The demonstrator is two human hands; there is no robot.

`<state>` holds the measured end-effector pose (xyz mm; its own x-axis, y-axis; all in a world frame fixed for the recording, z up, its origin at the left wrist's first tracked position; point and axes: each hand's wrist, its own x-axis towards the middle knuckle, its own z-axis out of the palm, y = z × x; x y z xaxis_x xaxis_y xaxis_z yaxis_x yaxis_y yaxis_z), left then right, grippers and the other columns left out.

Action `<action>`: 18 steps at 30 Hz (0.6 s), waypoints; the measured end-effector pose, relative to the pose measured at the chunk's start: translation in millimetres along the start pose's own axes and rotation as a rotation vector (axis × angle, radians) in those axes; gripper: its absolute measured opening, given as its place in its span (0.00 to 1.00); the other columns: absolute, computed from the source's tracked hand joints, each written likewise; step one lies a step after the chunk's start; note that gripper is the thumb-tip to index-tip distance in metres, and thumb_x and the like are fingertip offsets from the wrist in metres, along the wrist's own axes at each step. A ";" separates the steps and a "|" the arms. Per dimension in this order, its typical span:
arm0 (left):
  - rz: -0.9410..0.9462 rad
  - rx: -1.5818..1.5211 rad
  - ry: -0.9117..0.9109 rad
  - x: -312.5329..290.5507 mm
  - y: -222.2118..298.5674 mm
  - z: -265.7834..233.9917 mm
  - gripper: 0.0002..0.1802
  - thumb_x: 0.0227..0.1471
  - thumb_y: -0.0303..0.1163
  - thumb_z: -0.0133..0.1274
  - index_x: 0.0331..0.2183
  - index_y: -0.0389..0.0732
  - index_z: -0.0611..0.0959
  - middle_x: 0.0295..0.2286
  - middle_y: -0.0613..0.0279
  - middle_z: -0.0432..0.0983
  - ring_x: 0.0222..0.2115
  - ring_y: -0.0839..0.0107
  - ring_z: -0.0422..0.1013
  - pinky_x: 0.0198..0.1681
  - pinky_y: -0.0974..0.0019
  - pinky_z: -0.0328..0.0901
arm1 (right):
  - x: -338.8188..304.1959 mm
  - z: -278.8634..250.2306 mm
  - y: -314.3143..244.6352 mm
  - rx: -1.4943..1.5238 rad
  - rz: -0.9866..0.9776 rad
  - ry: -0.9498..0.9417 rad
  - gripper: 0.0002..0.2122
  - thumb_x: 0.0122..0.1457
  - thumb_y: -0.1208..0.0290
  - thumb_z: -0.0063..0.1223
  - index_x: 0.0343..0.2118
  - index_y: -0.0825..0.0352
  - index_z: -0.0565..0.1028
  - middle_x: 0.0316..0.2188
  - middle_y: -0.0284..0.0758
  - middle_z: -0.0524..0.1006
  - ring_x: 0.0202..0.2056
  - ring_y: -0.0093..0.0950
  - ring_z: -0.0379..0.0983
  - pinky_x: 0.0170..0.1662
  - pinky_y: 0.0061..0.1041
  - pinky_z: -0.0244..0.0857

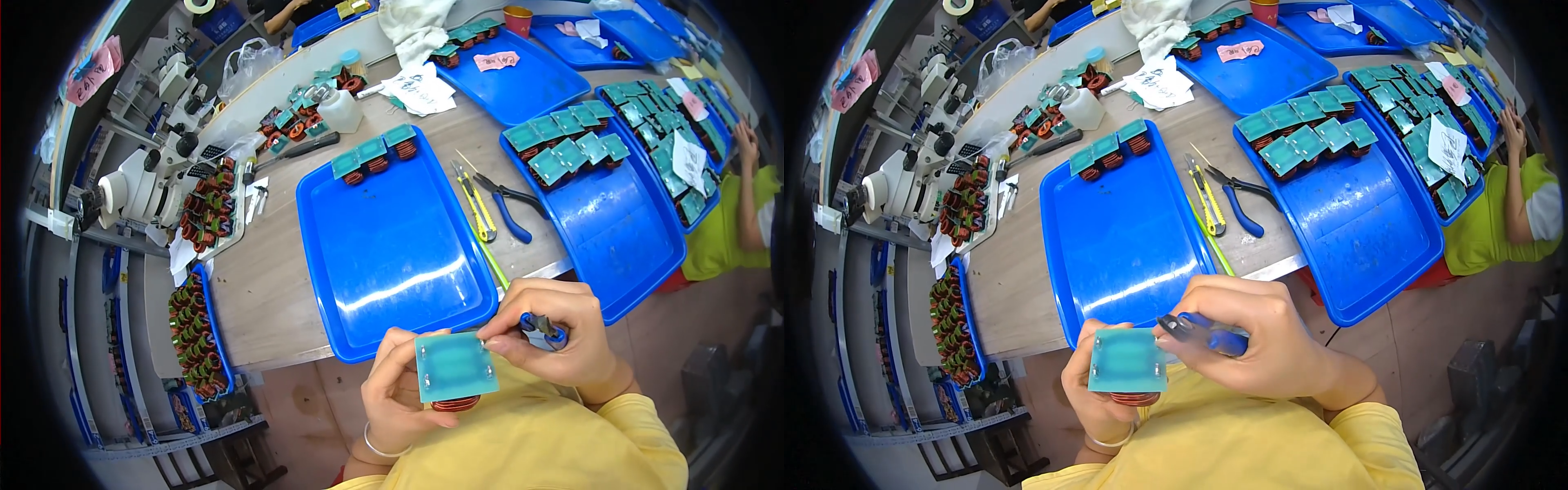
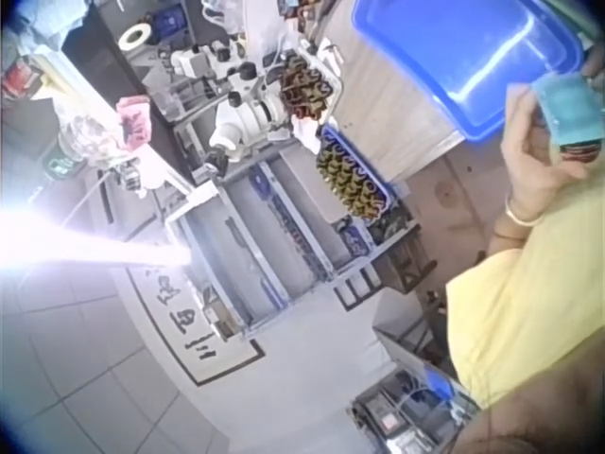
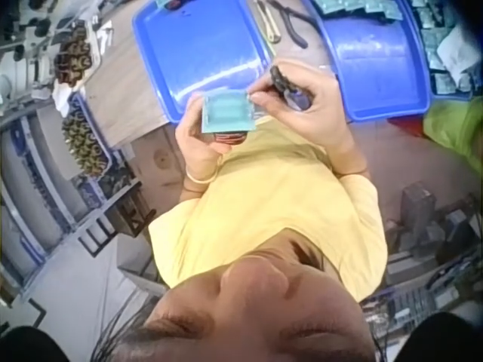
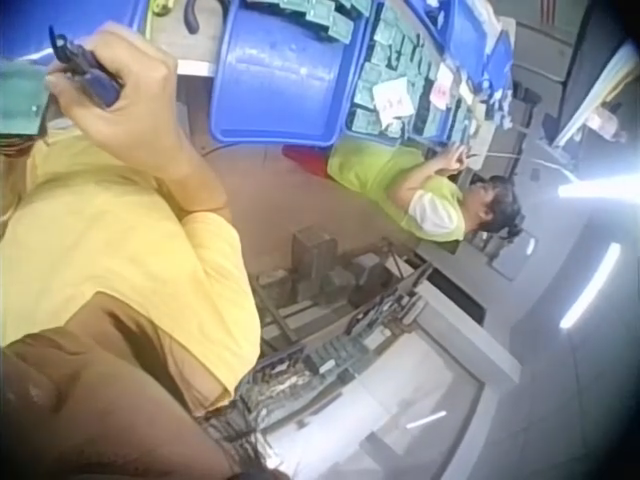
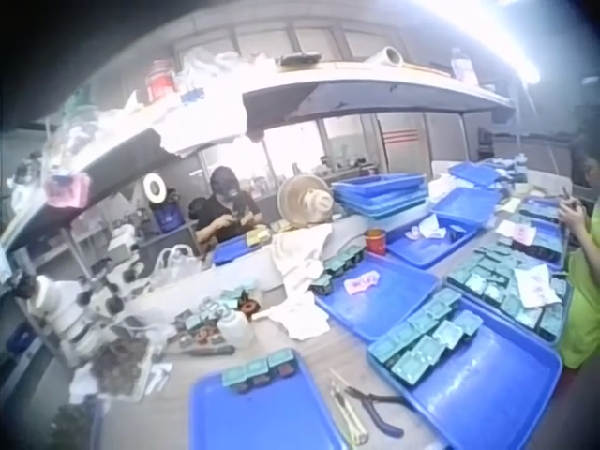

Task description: Assembling and trimming wires on electronic coil components using pliers at an assembly workbench.

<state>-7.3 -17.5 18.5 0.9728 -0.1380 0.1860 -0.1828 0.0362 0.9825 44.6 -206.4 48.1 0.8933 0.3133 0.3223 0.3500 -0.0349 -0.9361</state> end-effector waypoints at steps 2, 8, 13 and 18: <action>0.013 0.003 0.009 -0.7 2.5 1.5 0.44 0.25 0.42 0.68 0.43 0.26 0.71 0.36 0.61 0.62 0.37 0.72 0.66 0.40 0.71 0.65 | -0.1 0.6 0.9 -0.020 -0.013 -0.009 0.04 0.40 0.83 0.59 0.22 0.72 0.76 0.18 0.35 0.73 0.19 0.20 0.67 0.23 0.16 0.59; 0.134 0.106 -0.016 2.0 4.4 1.3 0.42 0.26 0.33 0.68 0.45 0.28 0.69 0.36 0.61 0.58 0.37 0.71 0.67 0.43 0.70 0.69 | 1.2 0.9 2.3 -0.062 -0.025 -0.010 0.04 0.40 0.83 0.58 0.22 0.71 0.76 0.18 0.35 0.73 0.18 0.20 0.67 0.21 0.15 0.58; 0.188 0.122 0.008 4.4 0.7 4.1 0.41 0.27 0.32 0.68 0.46 0.29 0.69 0.37 0.61 0.58 0.39 0.71 0.66 0.43 0.70 0.68 | 6.3 0.0 1.5 -0.120 -0.070 -0.008 0.05 0.40 0.84 0.57 0.23 0.72 0.76 0.18 0.35 0.73 0.18 0.20 0.67 0.21 0.15 0.59; -0.082 -0.373 -0.014 7.9 -8.3 4.8 0.39 0.29 0.33 0.68 0.43 0.33 0.66 0.40 0.57 0.61 0.41 0.70 0.64 0.43 0.67 0.67 | 13.2 -1.5 2.2 0.017 -0.032 0.008 0.06 0.40 0.83 0.55 0.25 0.73 0.76 0.19 0.35 0.72 0.21 0.21 0.67 0.25 0.18 0.59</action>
<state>1.2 -23.6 11.9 0.9795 -0.1689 0.1094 -0.0374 0.3817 0.9235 57.6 -203.7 50.5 0.8841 0.3063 0.3530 0.3734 -0.0087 -0.9276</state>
